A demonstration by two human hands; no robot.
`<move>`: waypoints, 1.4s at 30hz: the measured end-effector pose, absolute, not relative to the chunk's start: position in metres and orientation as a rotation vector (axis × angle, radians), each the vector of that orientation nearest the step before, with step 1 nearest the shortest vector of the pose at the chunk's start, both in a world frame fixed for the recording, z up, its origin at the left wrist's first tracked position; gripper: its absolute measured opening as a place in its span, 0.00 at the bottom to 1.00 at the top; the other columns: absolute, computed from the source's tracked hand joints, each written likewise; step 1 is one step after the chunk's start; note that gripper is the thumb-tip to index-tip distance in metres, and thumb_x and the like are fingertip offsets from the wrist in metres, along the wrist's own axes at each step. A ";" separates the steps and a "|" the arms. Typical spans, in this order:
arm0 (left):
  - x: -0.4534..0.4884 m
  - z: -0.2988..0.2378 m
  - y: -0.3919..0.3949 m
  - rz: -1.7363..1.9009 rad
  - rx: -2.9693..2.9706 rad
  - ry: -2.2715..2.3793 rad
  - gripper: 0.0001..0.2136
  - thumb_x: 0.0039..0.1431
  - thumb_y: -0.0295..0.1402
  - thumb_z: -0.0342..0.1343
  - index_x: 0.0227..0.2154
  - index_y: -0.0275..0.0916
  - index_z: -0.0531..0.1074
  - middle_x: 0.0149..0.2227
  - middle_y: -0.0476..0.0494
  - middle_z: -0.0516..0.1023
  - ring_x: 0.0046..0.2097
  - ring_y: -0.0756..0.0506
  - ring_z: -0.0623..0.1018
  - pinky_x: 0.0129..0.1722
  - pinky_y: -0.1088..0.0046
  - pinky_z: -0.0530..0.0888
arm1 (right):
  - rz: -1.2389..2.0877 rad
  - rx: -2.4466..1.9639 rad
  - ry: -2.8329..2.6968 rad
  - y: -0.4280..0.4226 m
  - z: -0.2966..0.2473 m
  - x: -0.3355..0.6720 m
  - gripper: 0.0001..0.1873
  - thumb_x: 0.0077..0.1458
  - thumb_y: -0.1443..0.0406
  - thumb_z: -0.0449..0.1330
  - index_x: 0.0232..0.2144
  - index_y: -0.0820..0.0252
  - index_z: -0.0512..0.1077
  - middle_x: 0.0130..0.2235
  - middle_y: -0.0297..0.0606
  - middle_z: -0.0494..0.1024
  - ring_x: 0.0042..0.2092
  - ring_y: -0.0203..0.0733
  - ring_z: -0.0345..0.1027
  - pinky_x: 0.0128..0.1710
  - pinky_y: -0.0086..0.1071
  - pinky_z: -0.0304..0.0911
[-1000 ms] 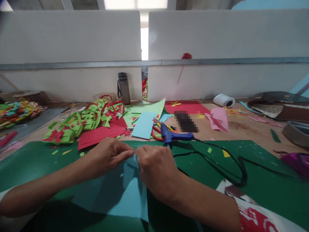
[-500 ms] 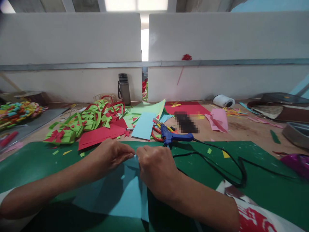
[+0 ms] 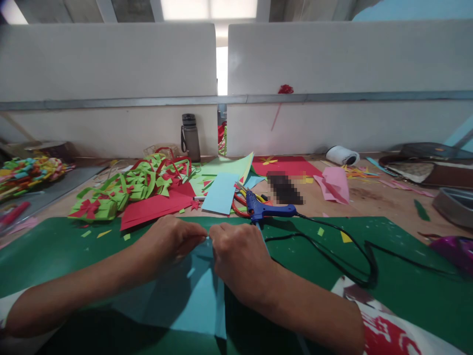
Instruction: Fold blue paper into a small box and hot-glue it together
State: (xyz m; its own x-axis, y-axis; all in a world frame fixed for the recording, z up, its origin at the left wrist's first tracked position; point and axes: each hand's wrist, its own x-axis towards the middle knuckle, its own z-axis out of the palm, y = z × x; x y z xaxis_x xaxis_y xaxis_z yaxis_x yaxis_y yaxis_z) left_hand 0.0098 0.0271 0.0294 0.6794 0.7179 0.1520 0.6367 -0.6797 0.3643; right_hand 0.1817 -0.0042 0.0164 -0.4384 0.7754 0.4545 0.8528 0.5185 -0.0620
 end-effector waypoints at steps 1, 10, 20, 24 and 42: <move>0.010 0.030 0.026 0.388 2.636 1.134 0.12 0.56 0.30 0.46 0.22 0.36 0.72 0.17 0.52 0.59 0.21 0.53 0.52 0.22 0.75 0.51 | -0.240 -1.344 -2.337 -0.004 0.016 0.181 0.10 0.49 0.74 0.52 0.20 0.62 0.68 0.20 0.35 0.72 0.22 0.36 0.65 0.23 0.31 0.45; 0.017 0.024 0.021 0.299 2.781 1.353 0.14 0.58 0.32 0.44 0.24 0.40 0.74 0.16 0.49 0.63 0.19 0.52 0.53 0.21 0.73 0.46 | 0.076 -1.552 -2.390 -0.003 0.036 0.184 0.07 0.48 0.74 0.56 0.24 0.60 0.71 0.25 0.34 0.75 0.28 0.37 0.67 0.27 0.28 0.52; 0.018 0.022 0.022 0.235 2.802 1.367 0.15 0.60 0.34 0.43 0.32 0.42 0.76 0.19 0.45 0.70 0.19 0.50 0.61 0.21 0.74 0.47 | 0.182 -1.657 -2.428 -0.002 0.042 0.178 0.08 0.53 0.69 0.55 0.30 0.58 0.75 0.30 0.38 0.78 0.33 0.41 0.70 0.31 0.30 0.56; 0.019 0.023 0.021 0.144 2.818 1.367 0.14 0.59 0.33 0.43 0.32 0.42 0.76 0.19 0.44 0.71 0.19 0.49 0.63 0.21 0.73 0.47 | 0.086 -1.720 -2.526 -0.001 0.042 0.175 0.08 0.53 0.70 0.55 0.27 0.57 0.75 0.29 0.38 0.78 0.32 0.42 0.71 0.28 0.31 0.53; 0.009 0.034 0.030 0.294 2.531 1.261 0.07 0.48 0.22 0.51 0.18 0.35 0.63 0.17 0.54 0.56 0.23 0.54 0.58 0.23 0.77 0.53 | -0.027 -1.652 -2.504 0.000 0.044 0.175 0.09 0.43 0.72 0.53 0.15 0.60 0.65 0.18 0.32 0.68 0.23 0.33 0.53 0.25 0.31 0.45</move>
State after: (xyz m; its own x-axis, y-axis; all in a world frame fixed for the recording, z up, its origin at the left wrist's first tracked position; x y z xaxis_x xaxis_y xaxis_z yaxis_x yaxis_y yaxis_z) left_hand 0.0089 0.0300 0.0338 0.5942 0.8028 0.0499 0.7419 -0.5710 0.3515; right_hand 0.1748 0.0004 0.0441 -0.3867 0.9133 0.1275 0.9159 0.3966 -0.0628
